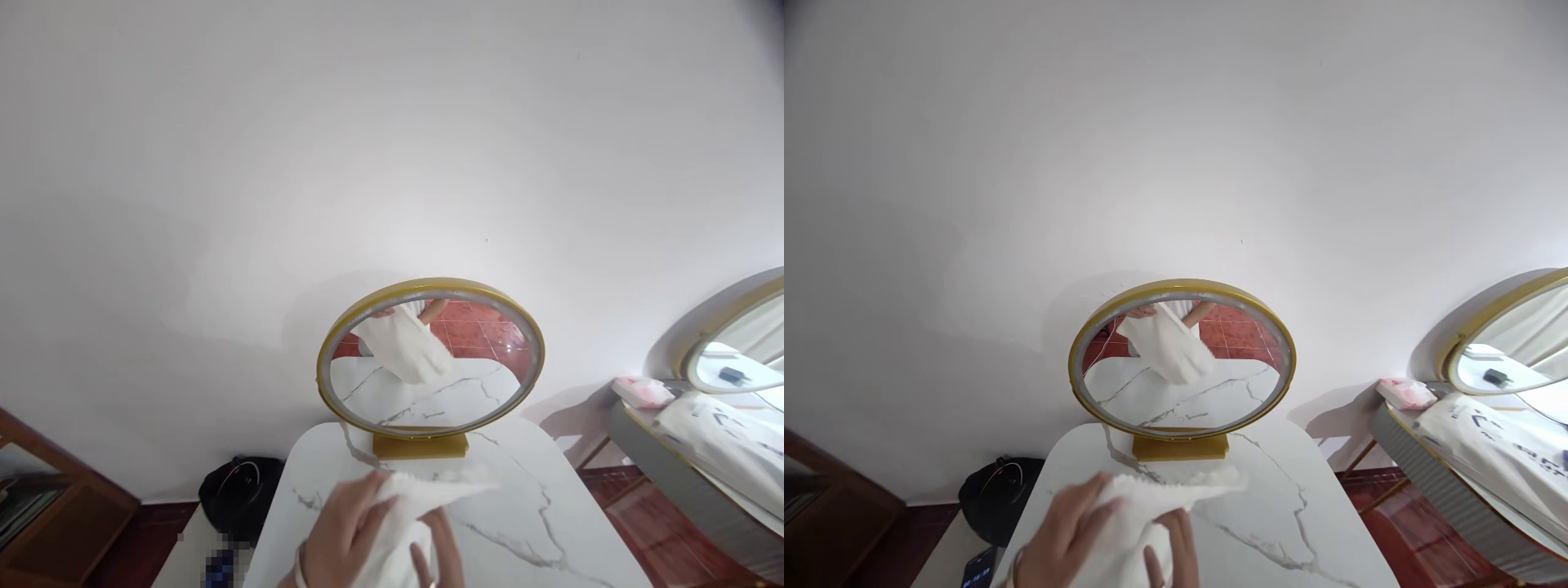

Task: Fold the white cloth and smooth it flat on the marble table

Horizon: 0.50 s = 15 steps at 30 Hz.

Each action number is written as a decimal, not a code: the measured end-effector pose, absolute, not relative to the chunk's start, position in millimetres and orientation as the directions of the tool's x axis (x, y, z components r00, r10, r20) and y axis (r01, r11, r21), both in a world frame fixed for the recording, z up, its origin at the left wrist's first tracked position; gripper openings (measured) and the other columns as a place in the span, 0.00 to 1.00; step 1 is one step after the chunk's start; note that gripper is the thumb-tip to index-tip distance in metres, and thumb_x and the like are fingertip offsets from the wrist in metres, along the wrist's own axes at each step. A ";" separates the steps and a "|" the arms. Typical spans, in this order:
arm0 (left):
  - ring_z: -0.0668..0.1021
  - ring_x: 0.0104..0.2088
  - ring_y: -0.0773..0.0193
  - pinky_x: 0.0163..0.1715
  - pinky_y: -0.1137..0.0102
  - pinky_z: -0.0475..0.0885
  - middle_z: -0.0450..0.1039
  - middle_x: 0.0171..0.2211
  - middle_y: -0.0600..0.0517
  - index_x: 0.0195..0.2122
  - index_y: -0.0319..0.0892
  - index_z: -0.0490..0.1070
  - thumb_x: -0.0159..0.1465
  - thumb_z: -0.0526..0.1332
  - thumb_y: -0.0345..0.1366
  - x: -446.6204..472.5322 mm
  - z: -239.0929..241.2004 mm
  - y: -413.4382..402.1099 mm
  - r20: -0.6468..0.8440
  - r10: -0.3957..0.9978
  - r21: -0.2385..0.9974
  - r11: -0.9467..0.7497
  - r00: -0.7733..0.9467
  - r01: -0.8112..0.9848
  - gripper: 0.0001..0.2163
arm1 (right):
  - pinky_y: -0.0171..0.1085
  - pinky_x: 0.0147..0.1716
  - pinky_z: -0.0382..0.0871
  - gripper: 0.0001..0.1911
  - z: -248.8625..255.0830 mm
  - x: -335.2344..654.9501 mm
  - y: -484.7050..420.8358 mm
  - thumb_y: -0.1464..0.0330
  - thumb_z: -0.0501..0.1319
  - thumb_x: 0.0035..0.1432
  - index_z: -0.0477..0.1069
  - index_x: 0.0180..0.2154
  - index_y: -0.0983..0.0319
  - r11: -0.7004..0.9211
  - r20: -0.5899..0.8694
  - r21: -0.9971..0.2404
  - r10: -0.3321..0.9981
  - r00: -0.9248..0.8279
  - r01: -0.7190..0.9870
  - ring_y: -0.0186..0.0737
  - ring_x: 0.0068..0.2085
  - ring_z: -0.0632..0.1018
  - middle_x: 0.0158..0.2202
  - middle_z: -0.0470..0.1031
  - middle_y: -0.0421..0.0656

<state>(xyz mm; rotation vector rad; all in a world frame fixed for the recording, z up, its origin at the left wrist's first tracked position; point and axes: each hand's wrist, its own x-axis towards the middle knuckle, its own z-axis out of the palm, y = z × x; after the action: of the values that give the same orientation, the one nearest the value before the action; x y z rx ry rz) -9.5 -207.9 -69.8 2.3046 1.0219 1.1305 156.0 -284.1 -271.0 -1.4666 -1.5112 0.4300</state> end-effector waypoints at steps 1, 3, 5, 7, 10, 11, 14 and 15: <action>0.75 0.23 0.65 0.27 0.73 0.72 0.74 0.23 0.54 0.34 0.48 0.74 0.68 0.52 0.46 -4.4 -40.8 -199.6 0.563 0.721 0.585 -0.693 0.404 0.421 0.14 | 0.57 0.51 0.70 0.33 -242.3 166.5 -274.3 0.59 0.46 0.68 0.33 0.69 0.46 0.238 0.450 -0.780 0.856 0.255 0.579 0.60 0.63 0.65 0.65 0.60 0.45; 0.66 0.17 0.70 0.20 0.75 0.65 0.61 0.16 0.59 0.24 0.45 0.65 0.68 0.54 0.44 5.6 18.9 -175.6 0.653 0.677 0.554 -0.733 0.339 0.396 0.15 | 0.59 0.54 0.66 0.32 -174.3 188.5 -243.3 0.55 0.47 0.67 0.45 0.69 0.52 0.323 0.572 -0.742 0.762 0.304 0.587 0.63 0.62 0.65 0.62 0.64 0.49; 0.61 0.18 0.71 0.20 0.75 0.60 0.55 0.17 0.60 0.23 0.44 0.58 0.66 0.56 0.43 18.4 74.8 -143.7 0.731 0.633 0.521 -0.759 0.255 0.391 0.16 | 0.60 0.55 0.63 0.33 -100.7 210.3 -204.2 0.50 0.46 0.66 0.54 0.66 0.59 0.416 0.664 -0.727 0.627 0.407 0.546 0.62 0.59 0.68 0.57 0.69 0.52; 0.60 0.21 0.71 0.22 0.74 0.57 0.52 0.18 0.60 0.22 0.44 0.55 0.66 0.57 0.43 35.2 120.8 -106.8 0.804 0.564 0.464 -0.793 0.188 0.395 0.17 | 0.57 0.53 0.65 0.34 -33.3 230.0 -165.9 0.49 0.36 0.68 0.61 0.62 0.61 0.572 0.704 -0.708 0.525 0.479 0.414 0.56 0.54 0.74 0.52 0.73 0.52; 0.60 0.22 0.70 0.26 0.73 0.58 0.52 0.19 0.60 0.22 0.44 0.56 0.64 0.57 0.37 65.2 162.0 -51.9 0.801 0.570 0.440 -0.769 0.184 0.464 0.14 | 0.54 0.49 0.68 0.37 33.9 251.8 -124.1 0.50 0.30 0.67 0.62 0.60 0.60 0.675 0.727 -0.651 0.420 0.544 0.348 0.51 0.52 0.75 0.51 0.73 0.52; 0.60 0.22 0.69 0.27 0.72 0.58 0.53 0.19 0.60 0.22 0.44 0.57 0.63 0.57 0.35 75.0 167.8 -36.8 0.768 0.610 0.454 -0.734 0.195 0.506 0.14 | 0.54 0.53 0.65 0.33 44.7 256.7 -115.2 0.49 0.36 0.67 0.62 0.61 0.59 0.627 0.773 -0.615 0.362 0.521 0.477 0.51 0.56 0.71 0.55 0.70 0.52; 0.66 0.27 0.65 0.30 0.70 0.62 0.61 0.23 0.56 0.25 0.42 0.65 0.61 0.57 0.29 99.3 166.5 -10.8 0.687 0.691 0.439 -0.641 0.224 0.630 0.07 | 0.55 0.61 0.52 0.29 48.6 265.7 -98.9 0.50 0.51 0.64 0.60 0.62 0.55 0.324 0.901 -0.404 0.300 0.313 0.855 0.52 0.66 0.58 0.64 0.60 0.49; 0.69 0.31 0.63 0.32 0.69 0.64 0.65 0.28 0.53 0.30 0.42 0.69 0.60 0.57 0.26 105.1 162.0 -9.1 0.710 0.667 0.396 -0.643 0.226 0.655 0.05 | 0.56 0.62 0.49 0.29 43.9 268.0 -95.5 0.52 0.51 0.65 0.59 0.63 0.55 0.223 0.916 -0.330 0.310 0.255 0.917 0.52 0.66 0.56 0.65 0.59 0.49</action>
<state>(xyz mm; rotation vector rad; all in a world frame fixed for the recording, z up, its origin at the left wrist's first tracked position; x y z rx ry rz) 105.1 -9.1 162.0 2.4496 1.3212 1.4292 268.0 -95.5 43.9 -1.3230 -1.2890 -0.6404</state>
